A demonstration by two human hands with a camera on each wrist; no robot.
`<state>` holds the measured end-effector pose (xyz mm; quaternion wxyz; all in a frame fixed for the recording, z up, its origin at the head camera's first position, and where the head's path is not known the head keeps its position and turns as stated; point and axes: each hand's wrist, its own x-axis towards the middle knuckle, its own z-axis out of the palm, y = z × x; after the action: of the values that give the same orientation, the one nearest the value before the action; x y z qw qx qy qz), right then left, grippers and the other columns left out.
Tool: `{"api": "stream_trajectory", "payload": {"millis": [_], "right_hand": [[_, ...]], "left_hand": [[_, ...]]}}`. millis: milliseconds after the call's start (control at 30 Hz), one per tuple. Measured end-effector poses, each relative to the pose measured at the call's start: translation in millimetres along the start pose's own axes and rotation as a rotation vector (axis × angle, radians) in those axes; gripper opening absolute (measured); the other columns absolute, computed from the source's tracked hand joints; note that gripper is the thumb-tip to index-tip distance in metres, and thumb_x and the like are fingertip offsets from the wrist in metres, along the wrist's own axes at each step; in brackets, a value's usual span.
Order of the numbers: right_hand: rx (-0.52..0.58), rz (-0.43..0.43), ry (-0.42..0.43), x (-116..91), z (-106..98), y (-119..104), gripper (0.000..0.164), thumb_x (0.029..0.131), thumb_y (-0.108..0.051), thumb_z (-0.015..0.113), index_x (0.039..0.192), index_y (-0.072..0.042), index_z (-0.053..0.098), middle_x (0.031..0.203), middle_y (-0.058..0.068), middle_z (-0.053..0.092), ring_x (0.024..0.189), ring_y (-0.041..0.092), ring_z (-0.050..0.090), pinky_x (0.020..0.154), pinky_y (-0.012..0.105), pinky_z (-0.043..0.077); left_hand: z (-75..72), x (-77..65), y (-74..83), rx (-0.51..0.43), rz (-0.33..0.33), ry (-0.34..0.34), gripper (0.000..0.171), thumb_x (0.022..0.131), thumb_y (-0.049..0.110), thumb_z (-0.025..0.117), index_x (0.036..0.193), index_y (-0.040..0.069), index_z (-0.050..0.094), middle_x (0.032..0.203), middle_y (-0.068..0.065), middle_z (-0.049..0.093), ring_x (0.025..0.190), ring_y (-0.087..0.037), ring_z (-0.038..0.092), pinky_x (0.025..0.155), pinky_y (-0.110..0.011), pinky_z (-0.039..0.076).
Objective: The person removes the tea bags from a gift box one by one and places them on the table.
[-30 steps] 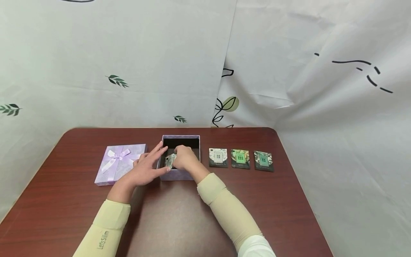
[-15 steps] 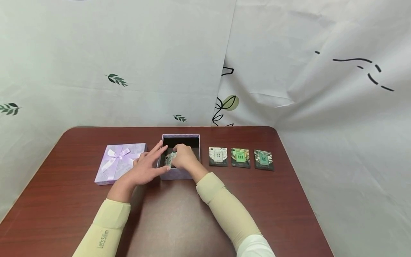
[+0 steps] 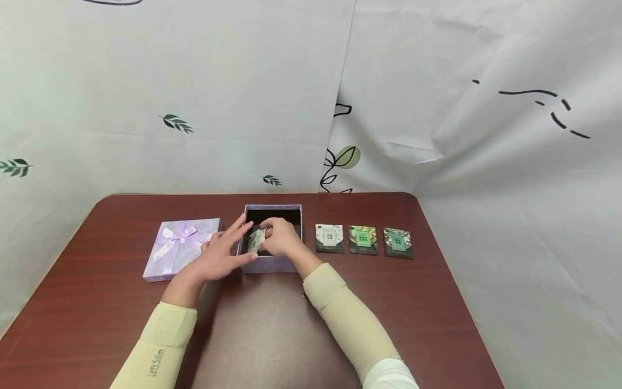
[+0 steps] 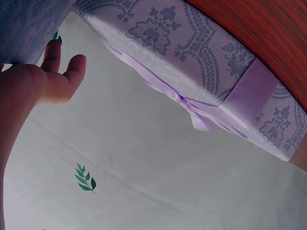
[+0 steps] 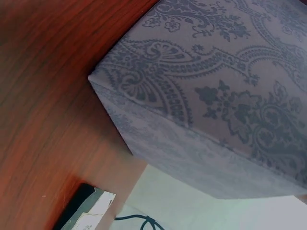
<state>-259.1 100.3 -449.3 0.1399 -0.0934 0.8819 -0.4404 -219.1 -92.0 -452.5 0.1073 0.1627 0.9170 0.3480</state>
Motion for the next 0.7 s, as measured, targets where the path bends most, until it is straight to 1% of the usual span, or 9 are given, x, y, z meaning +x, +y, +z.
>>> {"api": "stream_trajectory", "payload": {"millis": [67, 167, 300, 400, 467, 533, 700], "right_hand": [[0.042, 0.004, 0.0, -1, -2, 1, 0.047, 0.08, 0.0, 0.081, 0.124, -0.005, 0.067, 0.097, 0.002, 0.064, 0.088, 0.017, 0.06, 0.074, 0.033, 0.051], [0.115, 0.008, 0.004, -4, -5, 2, 0.043, 0.083, 0.001, 0.079, 0.123, -0.006, 0.067, 0.1, 0.003, 0.064, 0.089, 0.018, 0.062, 0.073, 0.033, 0.052], [0.233, 0.009, -0.006, -7, -8, 2, 0.042, 0.085, 0.003, 0.076, 0.125, -0.006, 0.066, 0.102, 0.006, 0.065, 0.08, 0.019, 0.067, 0.066, 0.034, 0.055], [0.304, 0.006, -0.02, -10, -11, 2, 0.043, 0.085, 0.005, 0.074, 0.127, -0.004, 0.064, 0.101, 0.009, 0.066, 0.071, 0.022, 0.067, 0.062, 0.036, 0.055], [0.324, -0.007, -0.021, -12, -14, 2, 0.044, 0.085, 0.005, 0.074, 0.127, -0.003, 0.064, 0.101, 0.01, 0.066, 0.069, 0.022, 0.066, 0.063, 0.038, 0.055], [0.328, -0.023, -0.016, -13, -16, 3, 0.044, 0.085, 0.004, 0.074, 0.127, -0.003, 0.064, 0.101, 0.01, 0.066, 0.071, 0.022, 0.065, 0.065, 0.039, 0.055], [0.295, -0.046, 0.014, -17, -20, 5, 0.043, 0.084, 0.0, 0.076, 0.126, -0.006, 0.066, 0.106, 0.008, 0.066, 0.09, 0.021, 0.061, 0.072, 0.035, 0.053]], "left_hand": [[0.5, 0.2, -0.7, 0.001, -0.001, 0.0, 0.082, 0.092, 0.05, 0.067, 0.16, 0.022, 0.029, 0.167, 0.007, 0.006, 0.137, -0.05, 0.021, 0.096, -0.073, 0.009], [0.7, 0.4, -1.4, 0.003, 0.002, 0.002, 0.082, 0.092, 0.049, 0.067, 0.16, 0.023, 0.029, 0.167, 0.007, 0.006, 0.136, -0.049, 0.021, 0.095, -0.072, 0.01], [-0.1, 0.1, -0.6, 0.006, 0.005, 0.002, 0.082, 0.092, 0.048, 0.067, 0.16, 0.022, 0.028, 0.167, 0.006, 0.006, 0.136, -0.049, 0.022, 0.095, -0.071, 0.011], [-1.1, -0.4, 0.2, 0.002, 0.007, -0.003, 0.082, 0.093, 0.047, 0.067, 0.16, 0.021, 0.028, 0.167, 0.005, 0.005, 0.136, -0.05, 0.021, 0.096, -0.071, 0.01], [-1.6, -0.7, 0.5, 0.001, 0.007, -0.006, 0.082, 0.093, 0.047, 0.067, 0.16, 0.022, 0.028, 0.167, 0.005, 0.005, 0.137, -0.05, 0.02, 0.096, -0.072, 0.009], [-1.9, -0.8, 0.8, 0.001, 0.006, -0.009, 0.082, 0.093, 0.048, 0.067, 0.16, 0.022, 0.029, 0.167, 0.005, 0.005, 0.137, -0.05, 0.02, 0.096, -0.073, 0.008], [-1.8, -0.3, 1.2, 0.011, -0.008, -0.018, 0.084, 0.092, 0.051, 0.067, 0.16, 0.024, 0.028, 0.167, 0.005, 0.004, 0.137, -0.05, 0.02, 0.097, -0.073, 0.008]]}}
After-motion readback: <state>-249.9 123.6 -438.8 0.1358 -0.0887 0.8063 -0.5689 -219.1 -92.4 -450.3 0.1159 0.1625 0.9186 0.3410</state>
